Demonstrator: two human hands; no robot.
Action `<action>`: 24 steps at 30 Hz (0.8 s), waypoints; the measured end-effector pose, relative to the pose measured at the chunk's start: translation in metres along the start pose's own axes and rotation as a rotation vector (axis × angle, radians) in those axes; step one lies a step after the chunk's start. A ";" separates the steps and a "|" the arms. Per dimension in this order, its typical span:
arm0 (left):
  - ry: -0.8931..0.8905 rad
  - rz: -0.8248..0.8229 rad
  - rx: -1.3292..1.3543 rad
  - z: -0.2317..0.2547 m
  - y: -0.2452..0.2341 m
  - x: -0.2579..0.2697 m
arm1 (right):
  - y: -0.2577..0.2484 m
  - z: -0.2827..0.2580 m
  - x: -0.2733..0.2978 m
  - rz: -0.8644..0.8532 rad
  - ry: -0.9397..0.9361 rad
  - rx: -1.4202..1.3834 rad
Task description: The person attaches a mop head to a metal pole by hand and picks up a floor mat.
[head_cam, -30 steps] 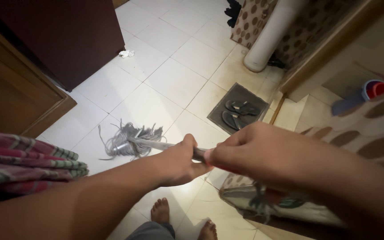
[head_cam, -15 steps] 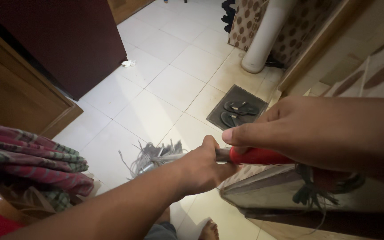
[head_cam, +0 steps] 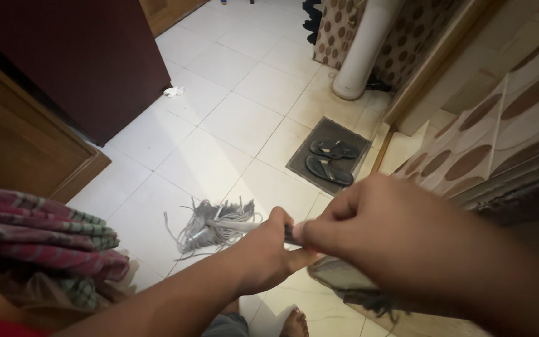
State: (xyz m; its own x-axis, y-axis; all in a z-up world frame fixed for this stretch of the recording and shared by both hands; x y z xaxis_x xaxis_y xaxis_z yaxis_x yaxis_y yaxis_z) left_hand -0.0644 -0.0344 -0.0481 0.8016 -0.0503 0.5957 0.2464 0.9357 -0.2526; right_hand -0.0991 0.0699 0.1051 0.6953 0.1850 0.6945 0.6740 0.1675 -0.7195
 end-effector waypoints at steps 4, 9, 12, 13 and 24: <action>-0.001 -0.021 -0.067 -0.016 -0.012 -0.010 | 0.018 -0.007 -0.010 -0.078 0.020 -0.186; -0.044 -0.042 0.014 -0.038 -0.042 -0.016 | 0.019 -0.037 -0.025 -0.051 -0.042 -0.181; 0.032 -0.030 0.056 -0.037 -0.065 -0.019 | 0.005 -0.060 -0.033 -0.002 -0.074 -0.080; 0.042 -0.024 0.045 -0.037 -0.072 -0.020 | 0.001 -0.065 -0.036 0.004 -0.063 -0.061; -0.003 0.005 -0.156 -0.072 -0.148 -0.036 | 0.005 -0.131 -0.066 -0.010 -0.065 -0.170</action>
State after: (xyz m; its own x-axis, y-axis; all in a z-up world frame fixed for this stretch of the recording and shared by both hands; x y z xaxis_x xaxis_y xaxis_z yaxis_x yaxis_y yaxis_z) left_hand -0.0910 -0.1965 -0.0872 0.8014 -0.0440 0.5965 0.3240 0.8702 -0.3712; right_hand -0.1088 -0.0682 0.0563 0.6748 0.2472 0.6954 0.7169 0.0041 -0.6972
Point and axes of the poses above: each hand's wrist, its own x-axis away from the middle knuckle, its own y-axis out of the palm, z = x × y, the point moved 10 cm from there along -x, towards the middle knuckle, and after that the axes turned 14 degrees about x, right-handed, at the moved point
